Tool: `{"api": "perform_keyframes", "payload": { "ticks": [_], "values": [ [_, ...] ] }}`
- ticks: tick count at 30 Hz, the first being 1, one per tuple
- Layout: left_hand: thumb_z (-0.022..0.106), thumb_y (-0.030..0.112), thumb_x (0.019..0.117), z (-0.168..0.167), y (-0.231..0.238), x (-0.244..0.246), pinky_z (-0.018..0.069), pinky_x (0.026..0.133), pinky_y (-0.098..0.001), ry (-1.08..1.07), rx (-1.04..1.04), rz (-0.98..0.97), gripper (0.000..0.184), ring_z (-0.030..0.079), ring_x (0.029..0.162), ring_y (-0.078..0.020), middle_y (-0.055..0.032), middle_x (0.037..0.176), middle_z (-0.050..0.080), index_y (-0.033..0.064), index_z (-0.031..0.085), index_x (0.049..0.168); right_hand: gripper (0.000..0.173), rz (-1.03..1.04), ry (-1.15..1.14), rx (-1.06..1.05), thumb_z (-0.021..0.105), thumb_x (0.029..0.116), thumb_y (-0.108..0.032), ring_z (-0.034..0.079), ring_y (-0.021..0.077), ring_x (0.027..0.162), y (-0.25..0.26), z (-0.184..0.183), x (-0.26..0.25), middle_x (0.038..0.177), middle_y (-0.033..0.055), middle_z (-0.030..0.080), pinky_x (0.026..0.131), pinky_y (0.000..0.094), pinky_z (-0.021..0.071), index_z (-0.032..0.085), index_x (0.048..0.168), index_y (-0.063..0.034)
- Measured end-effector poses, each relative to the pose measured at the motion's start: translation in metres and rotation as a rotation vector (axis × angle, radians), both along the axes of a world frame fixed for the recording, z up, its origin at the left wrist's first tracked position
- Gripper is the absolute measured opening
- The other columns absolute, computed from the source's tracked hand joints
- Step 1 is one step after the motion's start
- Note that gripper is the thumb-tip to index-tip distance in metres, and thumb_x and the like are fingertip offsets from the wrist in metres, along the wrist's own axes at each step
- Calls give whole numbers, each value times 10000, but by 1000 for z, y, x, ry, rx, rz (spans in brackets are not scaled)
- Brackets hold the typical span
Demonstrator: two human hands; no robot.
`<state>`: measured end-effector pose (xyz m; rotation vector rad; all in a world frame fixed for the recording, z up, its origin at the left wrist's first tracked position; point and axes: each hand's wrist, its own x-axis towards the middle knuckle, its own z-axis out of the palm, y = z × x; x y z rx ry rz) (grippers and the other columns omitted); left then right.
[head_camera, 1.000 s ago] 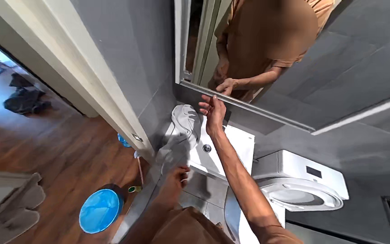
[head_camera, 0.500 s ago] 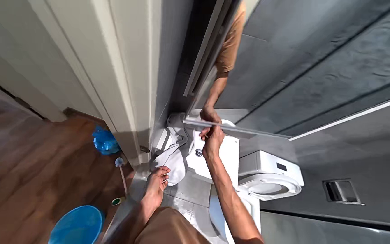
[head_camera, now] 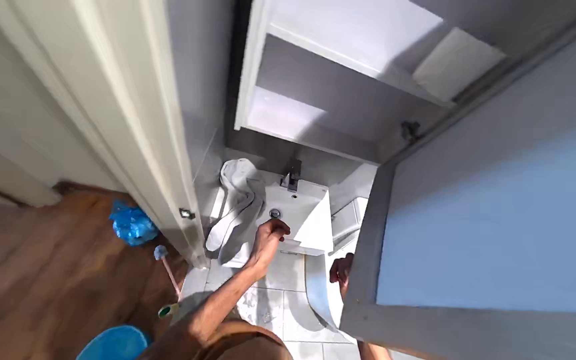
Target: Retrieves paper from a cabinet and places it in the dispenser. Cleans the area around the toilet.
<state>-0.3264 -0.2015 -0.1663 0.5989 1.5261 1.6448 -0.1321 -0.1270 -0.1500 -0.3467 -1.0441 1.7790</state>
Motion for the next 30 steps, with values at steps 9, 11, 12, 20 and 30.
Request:
{"api": "perform_keyframes", "payload": {
  "ticks": [9,11,12,20,30],
  "values": [
    [658,245,983,215,143,-25,476,1047,-544,1227,356,-130,403,577,1265,-361,-201,1348,611,27,623,1321,262,78,150,-87,583,1028,-289,666,84,698,61,-26,122,730,-28,651,678,215,554,670,825,-148],
    [657,261,952,286,198,-26,471,996,-572,1518,508,-49,460,577,1262,-388,-201,1333,630,42,610,1354,371,30,146,-223,354,1088,-206,662,88,697,61,-12,133,751,0,652,655,194,541,612,834,-124],
    [675,271,938,318,223,-26,455,1008,-583,1613,529,-58,517,559,1288,-399,-207,1351,622,41,581,1391,390,20,131,-233,315,1094,-199,659,83,698,64,-13,138,763,0,650,644,183,536,607,849,-118],
    [731,236,915,387,327,-26,327,1096,-677,1904,86,-317,593,482,1350,-436,-231,1456,518,-25,533,1409,374,-46,50,-153,323,1077,-279,671,95,729,65,-24,141,801,15,660,646,205,542,610,902,-114],
    [731,226,934,268,137,-52,388,1112,-576,1530,446,185,651,581,1274,-371,-199,1340,634,-6,448,1472,256,-55,-187,215,535,1034,-372,654,68,731,6,-15,68,817,-47,675,664,212,542,651,927,-170]
  ]
}}
